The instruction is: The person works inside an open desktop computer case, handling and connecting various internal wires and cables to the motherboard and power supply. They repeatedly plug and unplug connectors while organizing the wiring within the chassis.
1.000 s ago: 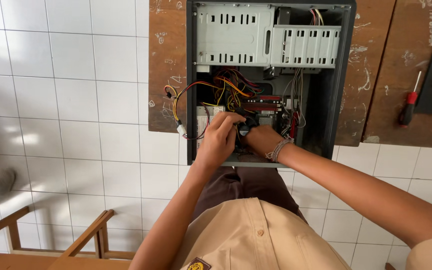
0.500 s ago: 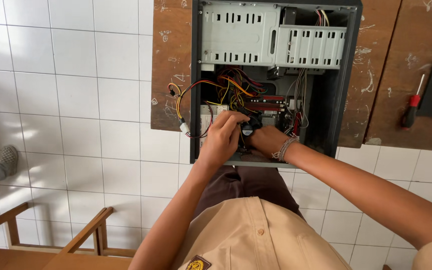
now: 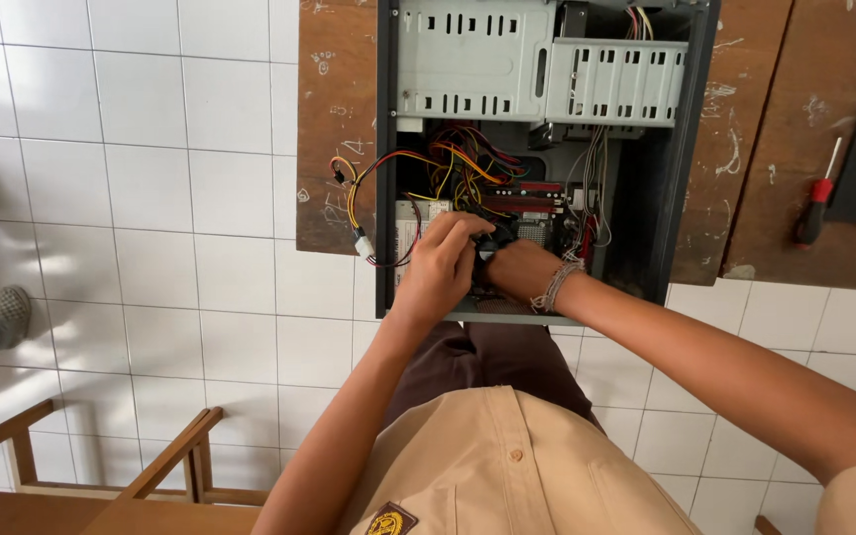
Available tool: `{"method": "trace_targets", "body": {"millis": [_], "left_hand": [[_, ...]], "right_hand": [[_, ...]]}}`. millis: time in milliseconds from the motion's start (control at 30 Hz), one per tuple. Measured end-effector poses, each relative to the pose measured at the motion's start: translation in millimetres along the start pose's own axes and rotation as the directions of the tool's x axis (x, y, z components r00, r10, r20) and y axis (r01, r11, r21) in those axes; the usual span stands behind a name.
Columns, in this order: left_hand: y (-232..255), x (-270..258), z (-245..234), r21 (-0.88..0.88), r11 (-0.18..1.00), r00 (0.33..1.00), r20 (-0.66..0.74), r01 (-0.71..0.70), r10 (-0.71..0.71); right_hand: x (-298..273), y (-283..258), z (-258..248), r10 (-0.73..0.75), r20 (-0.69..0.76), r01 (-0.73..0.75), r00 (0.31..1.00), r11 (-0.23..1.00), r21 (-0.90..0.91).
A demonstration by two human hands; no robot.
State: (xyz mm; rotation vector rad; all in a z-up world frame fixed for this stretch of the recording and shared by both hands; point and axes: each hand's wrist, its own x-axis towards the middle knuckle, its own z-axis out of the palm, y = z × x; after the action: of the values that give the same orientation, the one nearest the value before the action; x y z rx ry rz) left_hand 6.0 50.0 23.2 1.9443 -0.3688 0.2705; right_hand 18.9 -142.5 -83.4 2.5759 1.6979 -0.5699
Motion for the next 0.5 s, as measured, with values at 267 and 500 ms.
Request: {"method": "trace_targets", "body": {"millis": [267, 500], "left_hand": [[2.6, 1.6, -1.0, -0.003, 1.000, 1.000, 0.003, 0.004, -0.004], [2.9, 2.0, -1.2, 0.005, 1.000, 1.000, 0.016, 0.014, -0.014]], "right_hand": [[0.6, -2.7, -15.0, -0.115, -0.052, 0.107, 0.992, 0.986, -0.129], [-2.1, -2.8, -8.4, -0.112, -0.043, 0.108, 0.993, 0.990, -0.090]]}}
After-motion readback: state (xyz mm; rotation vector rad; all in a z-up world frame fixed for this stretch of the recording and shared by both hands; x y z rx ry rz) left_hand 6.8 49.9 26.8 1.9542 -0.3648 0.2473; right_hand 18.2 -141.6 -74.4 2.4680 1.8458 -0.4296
